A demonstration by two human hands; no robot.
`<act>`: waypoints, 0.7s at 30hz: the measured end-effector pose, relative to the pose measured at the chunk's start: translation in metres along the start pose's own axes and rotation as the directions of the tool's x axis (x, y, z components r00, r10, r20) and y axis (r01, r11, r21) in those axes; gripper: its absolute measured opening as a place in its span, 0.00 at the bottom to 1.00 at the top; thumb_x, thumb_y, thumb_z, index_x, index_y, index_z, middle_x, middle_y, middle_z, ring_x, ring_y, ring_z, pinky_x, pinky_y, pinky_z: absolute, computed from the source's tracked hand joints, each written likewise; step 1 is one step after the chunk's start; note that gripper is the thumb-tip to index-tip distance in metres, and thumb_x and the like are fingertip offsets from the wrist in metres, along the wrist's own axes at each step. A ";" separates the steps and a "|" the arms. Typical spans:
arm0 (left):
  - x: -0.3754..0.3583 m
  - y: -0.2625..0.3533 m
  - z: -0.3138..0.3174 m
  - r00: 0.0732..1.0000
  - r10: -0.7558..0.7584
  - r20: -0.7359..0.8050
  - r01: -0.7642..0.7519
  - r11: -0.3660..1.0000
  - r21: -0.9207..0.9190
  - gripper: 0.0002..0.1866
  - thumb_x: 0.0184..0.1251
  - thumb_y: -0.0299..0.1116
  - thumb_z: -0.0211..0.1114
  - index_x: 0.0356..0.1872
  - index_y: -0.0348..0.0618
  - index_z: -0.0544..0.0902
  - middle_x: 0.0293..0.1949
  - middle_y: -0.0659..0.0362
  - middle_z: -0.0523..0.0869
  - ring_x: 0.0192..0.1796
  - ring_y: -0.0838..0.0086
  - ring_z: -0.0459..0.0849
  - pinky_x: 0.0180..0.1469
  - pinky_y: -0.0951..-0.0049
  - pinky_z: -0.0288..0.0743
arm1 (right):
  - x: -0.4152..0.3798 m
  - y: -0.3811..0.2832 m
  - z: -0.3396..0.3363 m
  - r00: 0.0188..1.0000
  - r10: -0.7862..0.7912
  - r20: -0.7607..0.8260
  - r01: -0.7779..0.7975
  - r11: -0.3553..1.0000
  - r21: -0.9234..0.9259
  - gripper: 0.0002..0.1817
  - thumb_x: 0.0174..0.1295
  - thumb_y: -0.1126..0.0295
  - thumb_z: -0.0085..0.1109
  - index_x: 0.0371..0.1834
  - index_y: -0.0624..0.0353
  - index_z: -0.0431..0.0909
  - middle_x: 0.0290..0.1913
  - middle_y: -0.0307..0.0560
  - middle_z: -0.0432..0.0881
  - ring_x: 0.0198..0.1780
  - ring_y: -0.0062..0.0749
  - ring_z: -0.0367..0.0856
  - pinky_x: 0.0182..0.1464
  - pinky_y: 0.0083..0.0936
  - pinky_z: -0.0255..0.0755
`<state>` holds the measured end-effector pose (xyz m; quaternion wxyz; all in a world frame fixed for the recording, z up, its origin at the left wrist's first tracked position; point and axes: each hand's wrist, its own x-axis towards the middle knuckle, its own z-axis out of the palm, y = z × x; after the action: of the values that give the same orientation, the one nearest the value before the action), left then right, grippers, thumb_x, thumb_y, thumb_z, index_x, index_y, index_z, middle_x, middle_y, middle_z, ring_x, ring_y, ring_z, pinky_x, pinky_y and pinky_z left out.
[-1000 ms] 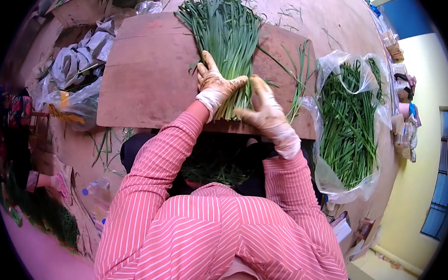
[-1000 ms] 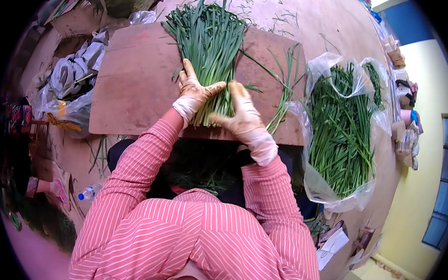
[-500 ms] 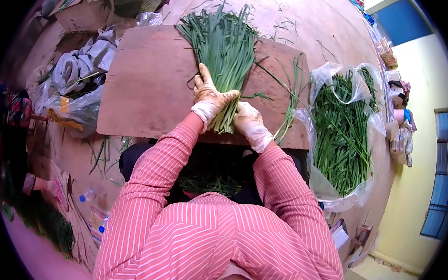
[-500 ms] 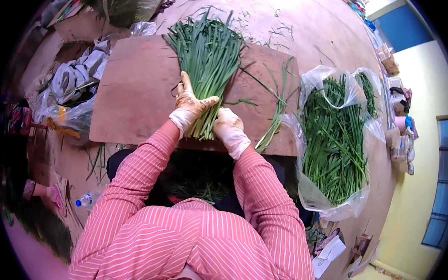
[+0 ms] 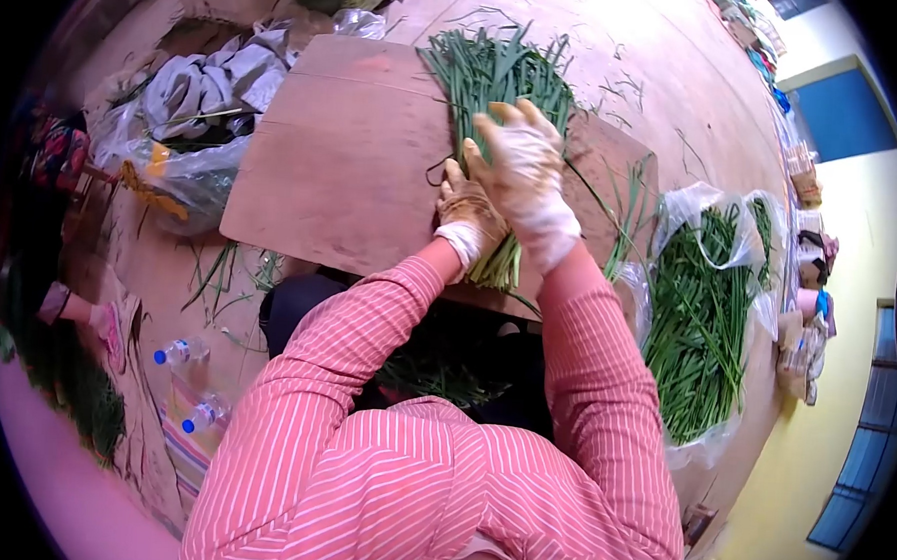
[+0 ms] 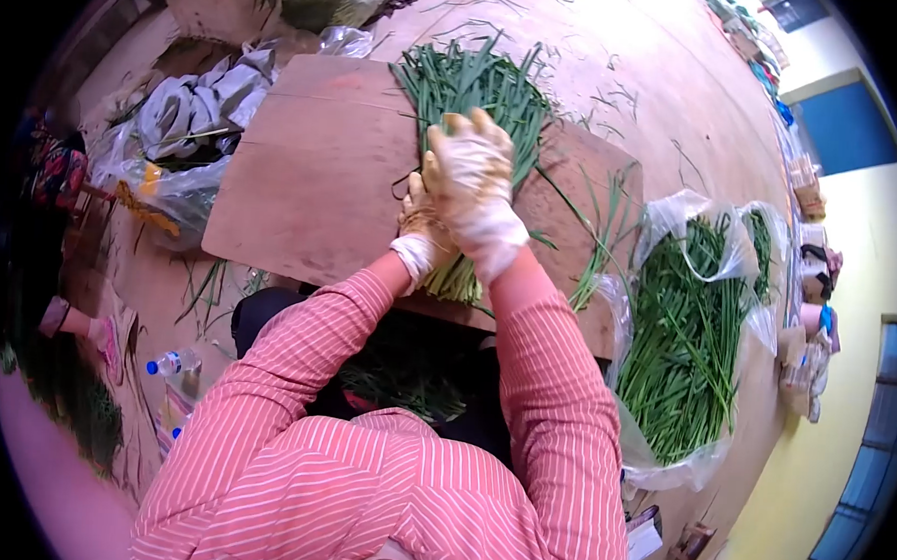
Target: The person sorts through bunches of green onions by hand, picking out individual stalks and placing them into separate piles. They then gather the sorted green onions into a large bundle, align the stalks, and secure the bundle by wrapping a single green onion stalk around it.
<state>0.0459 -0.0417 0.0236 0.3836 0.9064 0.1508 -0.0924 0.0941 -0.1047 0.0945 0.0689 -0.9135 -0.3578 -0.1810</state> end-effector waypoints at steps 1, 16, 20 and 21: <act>0.015 -0.019 0.027 0.992 0.111 -0.055 -0.105 0.988 0.115 0.55 0.52 0.54 0.63 0.73 0.47 0.37 0.71 0.39 0.45 0.71 0.45 0.52 0.70 0.56 0.49 | 0.013 -0.005 0.014 0.993 -0.085 0.080 0.091 0.993 -0.078 0.26 0.47 0.63 0.63 0.52 0.57 0.75 0.57 0.47 0.73 0.63 0.49 0.66 0.64 0.45 0.56; 0.005 -0.002 0.009 1.000 -0.005 -0.019 0.006 0.999 0.046 0.52 0.48 0.46 0.69 0.71 0.42 0.47 0.69 0.38 0.52 0.65 0.45 0.61 0.66 0.53 0.58 | 0.087 0.007 0.108 0.670 -0.292 0.682 0.531 0.831 -0.165 0.10 0.49 0.70 0.58 0.34 0.50 0.85 0.37 0.40 0.84 0.43 0.34 0.80 0.46 0.33 0.69; -0.002 0.007 -0.010 0.996 -0.040 0.075 0.040 0.999 -0.010 0.61 0.49 0.41 0.72 0.72 0.44 0.30 0.70 0.39 0.48 0.70 0.49 0.56 0.68 0.56 0.56 | 0.102 0.043 0.132 0.883 -0.157 0.442 0.307 0.906 -0.291 0.10 0.40 0.60 0.64 0.29 0.44 0.85 0.40 0.34 0.80 0.51 0.36 0.74 0.53 0.35 0.63; -0.001 0.005 -0.008 0.997 -0.037 0.068 0.037 0.999 -0.007 0.61 0.49 0.41 0.72 0.72 0.44 0.30 0.70 0.39 0.48 0.70 0.49 0.56 0.68 0.56 0.56 | 0.106 0.047 0.132 0.913 -0.136 0.385 0.264 0.915 -0.304 0.10 0.40 0.60 0.64 0.29 0.44 0.85 0.41 0.34 0.80 0.51 0.36 0.73 0.53 0.35 0.63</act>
<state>0.0470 -0.0394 0.0328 0.3905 0.8982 0.1547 -0.1297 0.2355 -0.0388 0.0127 -0.1796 -0.8863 -0.4193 -0.0796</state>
